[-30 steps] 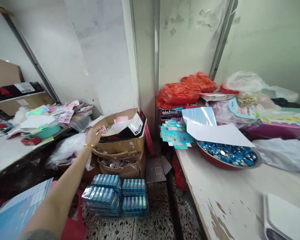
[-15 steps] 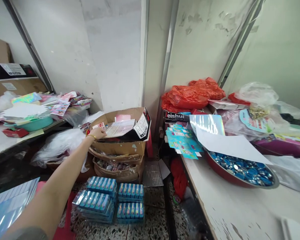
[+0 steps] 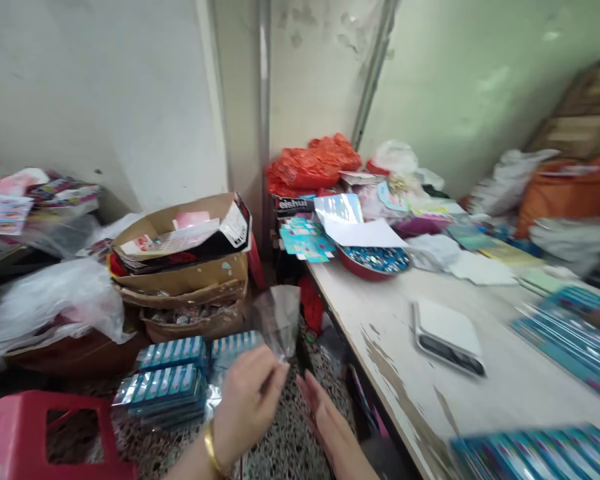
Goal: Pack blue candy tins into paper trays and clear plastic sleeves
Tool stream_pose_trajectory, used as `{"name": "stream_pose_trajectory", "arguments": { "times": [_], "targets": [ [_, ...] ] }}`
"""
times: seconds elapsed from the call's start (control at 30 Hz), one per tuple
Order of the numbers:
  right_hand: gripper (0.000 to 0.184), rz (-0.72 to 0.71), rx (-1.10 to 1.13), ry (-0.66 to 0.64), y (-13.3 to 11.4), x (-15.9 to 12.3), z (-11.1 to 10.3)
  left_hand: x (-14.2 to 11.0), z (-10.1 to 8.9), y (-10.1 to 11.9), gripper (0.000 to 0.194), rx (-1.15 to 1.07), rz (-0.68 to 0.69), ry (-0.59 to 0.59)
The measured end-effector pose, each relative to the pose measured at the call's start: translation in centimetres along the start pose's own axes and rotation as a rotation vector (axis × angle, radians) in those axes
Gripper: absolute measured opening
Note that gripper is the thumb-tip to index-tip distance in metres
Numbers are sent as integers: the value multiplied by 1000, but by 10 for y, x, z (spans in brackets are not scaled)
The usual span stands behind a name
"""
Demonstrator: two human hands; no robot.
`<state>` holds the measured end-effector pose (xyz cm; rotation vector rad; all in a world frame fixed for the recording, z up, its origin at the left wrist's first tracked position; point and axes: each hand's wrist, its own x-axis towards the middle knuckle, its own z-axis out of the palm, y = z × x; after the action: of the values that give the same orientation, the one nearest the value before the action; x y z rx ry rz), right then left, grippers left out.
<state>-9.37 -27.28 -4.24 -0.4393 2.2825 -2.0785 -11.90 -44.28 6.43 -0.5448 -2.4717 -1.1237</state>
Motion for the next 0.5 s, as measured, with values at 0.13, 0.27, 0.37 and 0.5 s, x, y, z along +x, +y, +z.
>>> {"name": "stream_pose_trajectory", "arguments": {
  "times": [0.13, 0.27, 0.37, 0.5],
  "targets": [
    [57, 270, 408, 274, -34, -22, -7, -62, 78, 30, 15, -284, -4, -306],
    [53, 310, 477, 425, -55, -67, -45, -64, 87, 41, 8, -512, 81, -489],
    [53, 306, 465, 338, -69, -111, -78, -36, 87, 35, 22, -535, -64, -224],
    [52, 258, 415, 294, -96, -160, -114, -10, 111, 33, 63, -726, -592, -331]
  ]
}}
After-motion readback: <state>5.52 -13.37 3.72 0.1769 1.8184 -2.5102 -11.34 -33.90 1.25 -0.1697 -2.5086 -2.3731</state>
